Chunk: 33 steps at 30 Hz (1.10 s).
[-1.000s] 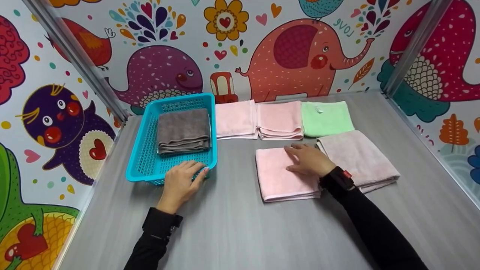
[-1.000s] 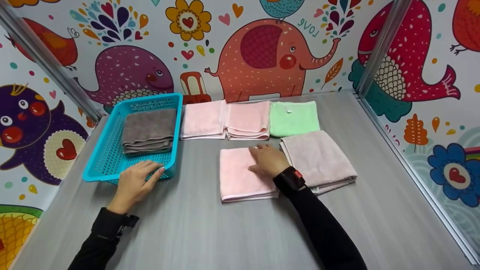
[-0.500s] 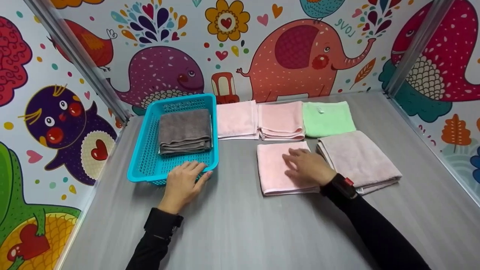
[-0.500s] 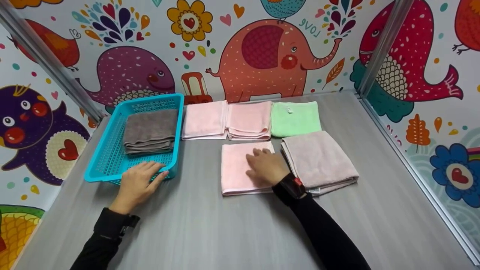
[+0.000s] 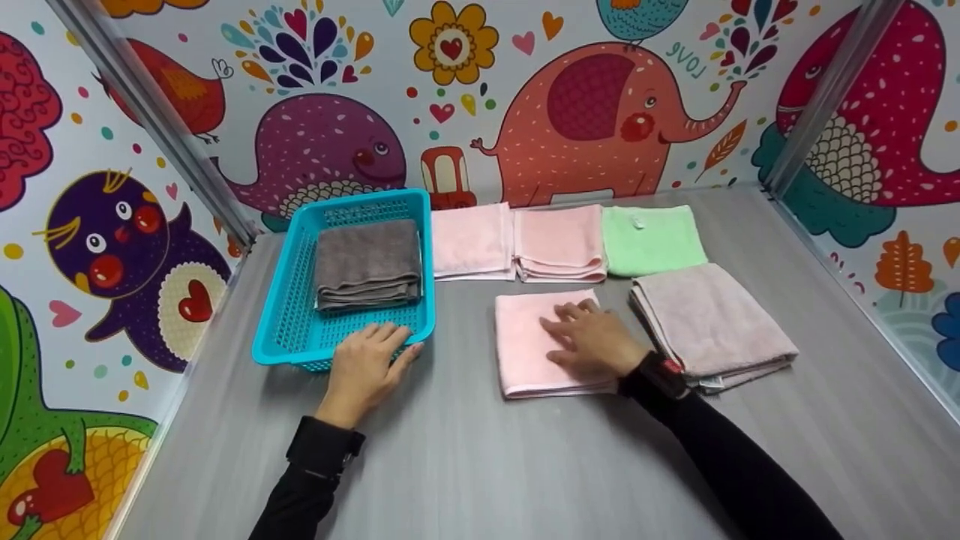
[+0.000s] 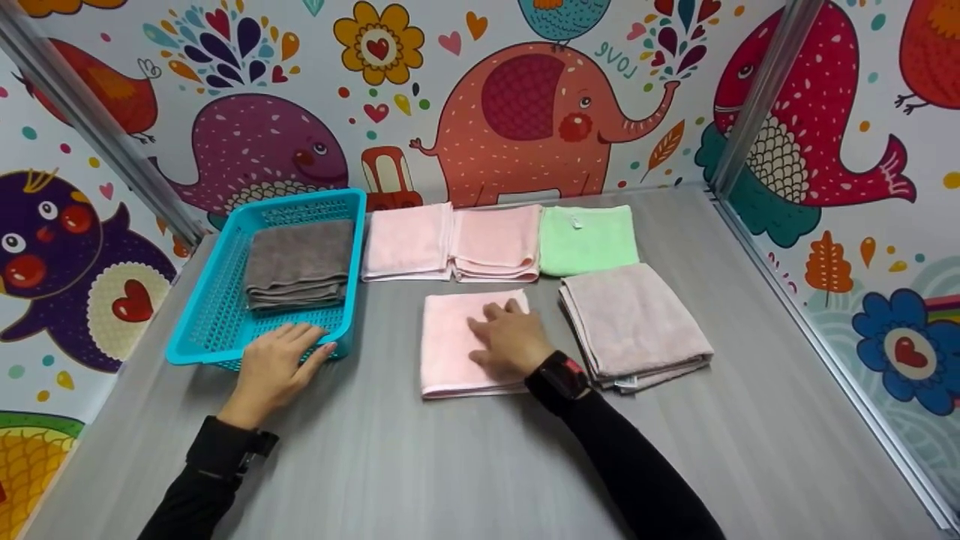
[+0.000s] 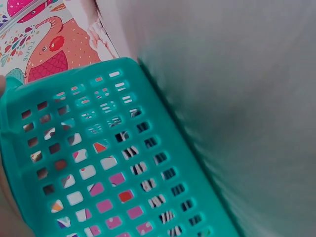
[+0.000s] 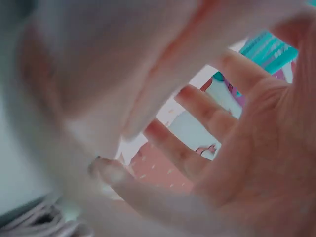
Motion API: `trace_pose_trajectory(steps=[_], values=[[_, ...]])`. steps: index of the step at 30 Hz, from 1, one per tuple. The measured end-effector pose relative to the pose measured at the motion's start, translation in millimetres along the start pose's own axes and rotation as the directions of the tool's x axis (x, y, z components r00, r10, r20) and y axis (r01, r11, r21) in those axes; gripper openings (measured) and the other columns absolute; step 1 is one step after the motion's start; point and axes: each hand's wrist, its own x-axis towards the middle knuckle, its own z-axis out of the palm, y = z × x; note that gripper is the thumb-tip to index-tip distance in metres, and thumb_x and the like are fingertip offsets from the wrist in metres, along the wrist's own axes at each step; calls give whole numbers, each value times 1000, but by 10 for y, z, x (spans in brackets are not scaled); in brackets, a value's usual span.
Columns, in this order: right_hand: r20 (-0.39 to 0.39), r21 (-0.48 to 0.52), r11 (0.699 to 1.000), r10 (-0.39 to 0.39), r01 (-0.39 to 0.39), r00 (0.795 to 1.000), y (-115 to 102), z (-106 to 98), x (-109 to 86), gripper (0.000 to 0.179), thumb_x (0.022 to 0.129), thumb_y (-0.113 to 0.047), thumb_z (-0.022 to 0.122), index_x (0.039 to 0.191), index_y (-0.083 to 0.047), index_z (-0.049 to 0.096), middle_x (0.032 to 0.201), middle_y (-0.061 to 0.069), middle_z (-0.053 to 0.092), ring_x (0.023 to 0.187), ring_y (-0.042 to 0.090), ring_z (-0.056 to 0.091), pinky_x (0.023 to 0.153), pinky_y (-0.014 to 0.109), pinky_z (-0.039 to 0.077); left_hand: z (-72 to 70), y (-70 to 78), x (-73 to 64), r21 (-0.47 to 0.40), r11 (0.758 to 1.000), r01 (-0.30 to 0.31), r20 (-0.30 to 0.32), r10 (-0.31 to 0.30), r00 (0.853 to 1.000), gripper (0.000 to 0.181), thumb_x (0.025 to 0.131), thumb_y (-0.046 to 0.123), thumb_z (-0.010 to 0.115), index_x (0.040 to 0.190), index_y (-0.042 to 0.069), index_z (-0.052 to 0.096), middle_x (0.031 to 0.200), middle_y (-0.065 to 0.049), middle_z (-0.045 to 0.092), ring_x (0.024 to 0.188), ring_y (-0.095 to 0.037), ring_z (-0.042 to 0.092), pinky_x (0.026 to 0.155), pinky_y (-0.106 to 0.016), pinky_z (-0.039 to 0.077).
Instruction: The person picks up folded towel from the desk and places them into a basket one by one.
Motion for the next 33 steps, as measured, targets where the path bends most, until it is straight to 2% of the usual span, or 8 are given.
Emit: trace_pose_trajectory(steps=[6, 9, 13, 16, 21, 33], values=[[63, -31, 999, -21, 23, 998, -328, 21, 171, 67, 102, -57, 53, 158, -23, 44, 161, 17, 43, 145, 49, 40, 101, 73, 44, -1, 11, 4, 3, 1000, 10, 5, -10, 1000, 26, 99, 39, 67, 109, 16, 75, 99, -4, 74, 89, -27, 69, 76, -47, 57], [60, -29, 999, -28, 30, 998, -439, 27, 246, 66, 102, -58, 52, 158, -24, 46, 160, 15, 45, 144, 47, 41, 100, 71, 45, -3, 15, 4, 7, 1000, 14, 17, -14, 1000, 28, 100, 40, 65, 110, 16, 75, 101, -4, 74, 90, -27, 69, 77, -47, 57], [29, -47, 998, -28, 29, 999, -484, 38, 288, 62, 101, -55, 55, 155, -25, 50, 154, 13, 51, 138, 42, 46, 95, 67, 49, -3, 19, 3, 7, 1000, 17, 26, -17, 1000, 29, 101, 41, 64, 110, 16, 75, 102, -5, 74, 92, -27, 70, 79, -47, 58], [30, -50, 998, -31, 32, 999, -478, 48, 276, 61, 101, -55, 55, 155, -25, 50, 154, 13, 51, 138, 41, 46, 97, 66, 48, 0, 19, 4, 6, 1000, 16, 20, -16, 1000, 28, 100, 41, 65, 109, 16, 75, 101, -5, 74, 91, -28, 70, 78, -47, 58], [28, -42, 998, -40, 42, 999, -494, 52, 189, 63, 100, -56, 56, 155, -25, 50, 153, 14, 51, 137, 41, 46, 97, 66, 48, 8, 15, 22, 4, 1000, 7, 6, -7, 1000, 28, 100, 41, 65, 109, 16, 75, 101, -5, 75, 91, -28, 70, 77, -48, 58], [-43, -113, 990, -93, 87, 995, -727, 151, -229, 62, 97, -58, 60, 150, -24, 56, 140, 14, 59, 123, 40, 54, 84, 60, 54, 16, 9, -2, 4, 1000, 16, -3, -16, 1000, 30, 99, 41, 66, 110, 15, 77, 105, -6, 77, 95, -29, 71, 81, -49, 58]])
